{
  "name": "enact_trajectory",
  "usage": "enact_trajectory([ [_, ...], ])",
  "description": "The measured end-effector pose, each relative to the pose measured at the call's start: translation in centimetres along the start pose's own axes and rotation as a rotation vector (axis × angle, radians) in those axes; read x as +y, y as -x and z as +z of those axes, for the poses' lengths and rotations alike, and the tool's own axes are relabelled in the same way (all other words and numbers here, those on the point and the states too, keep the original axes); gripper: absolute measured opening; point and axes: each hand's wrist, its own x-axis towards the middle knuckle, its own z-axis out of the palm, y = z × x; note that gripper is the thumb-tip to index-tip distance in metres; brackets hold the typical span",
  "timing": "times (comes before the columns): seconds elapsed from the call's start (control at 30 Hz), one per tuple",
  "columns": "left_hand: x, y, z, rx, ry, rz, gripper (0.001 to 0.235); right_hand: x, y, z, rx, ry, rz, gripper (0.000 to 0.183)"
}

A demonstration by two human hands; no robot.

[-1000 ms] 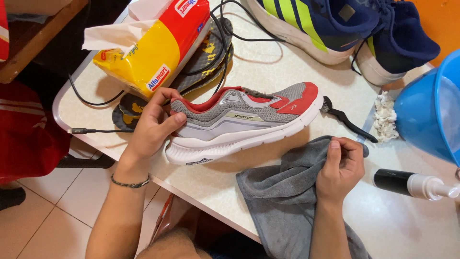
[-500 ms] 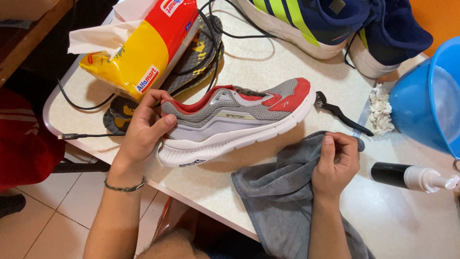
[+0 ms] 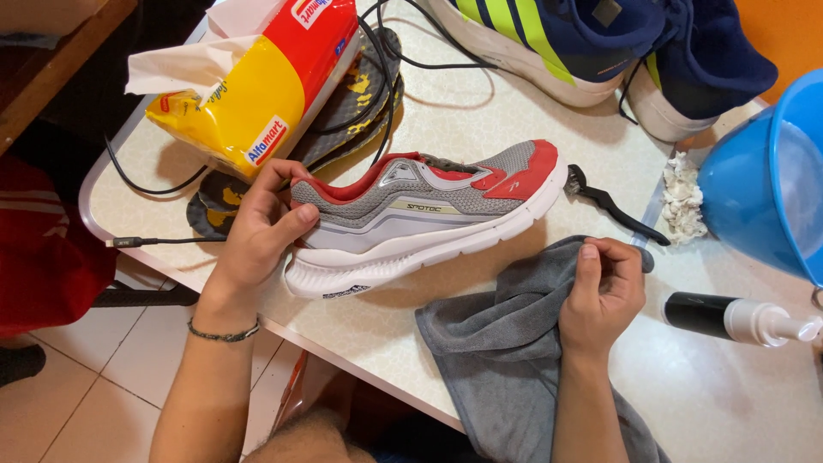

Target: The person cleans a gray and red sneaker by scrubbing the white midsole with a brush and a cleaning solution. They wipe the shoe with a gray cloth and continue scrubbing different sections of the sole and upper.

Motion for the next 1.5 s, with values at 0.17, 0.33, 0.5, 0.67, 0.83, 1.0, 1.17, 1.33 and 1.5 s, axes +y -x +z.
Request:
enact_trajectory([
  [0.17,-0.4,0.0,-0.2,-0.005,0.007,0.007,0.05,0.1,0.0,0.0,0.004,0.004,0.002,0.008],
  [0.33,3.1,-0.4,1.3,0.039,-0.021,-0.119,0.038,-2.3,-0.8,-0.8,0.226,0.122,-0.097,0.015],
  [0.5,3.2,-0.4,1.4,0.028,0.019,-0.115,0.036,14.9,0.9,-12.4,0.9,0.623,-0.063,0.1],
  [0.67,2.6,-0.5,0.9,0.033,-0.035,-0.108,0.034,16.9,-0.6,-13.5,0.918,0.467,-0.027,0.093],
  [0.83,2.5,-0.5,1.1,0.042,0.004,-0.127,0.031,10.4,-1.5,-9.7,0.783,0.197,0.054,0.089],
  [1.0,2.2,-0.4,1.6,0.073,0.032,-0.072,0.03,8.9,-1.6,-8.9,0.631,0.095,-0.317,0.082],
  [1.17,5.0,0.3,4.7,0.223,0.004,-0.099,0.031,1.0,-1.2,-4.1,0.393,-0.073,-0.433,0.057],
  [1.33,5.8,0.5,8.5,0.277,0.144,-0.059,0.035,-6.6,2.2,-0.1,0.292,-0.143,-0.195,0.043],
  [1.5,3.9,0.5,11.1,0.242,0.416,-0.076,0.045,-8.6,3.9,1.0,-0.259,-0.372,-0.163,0.051],
])
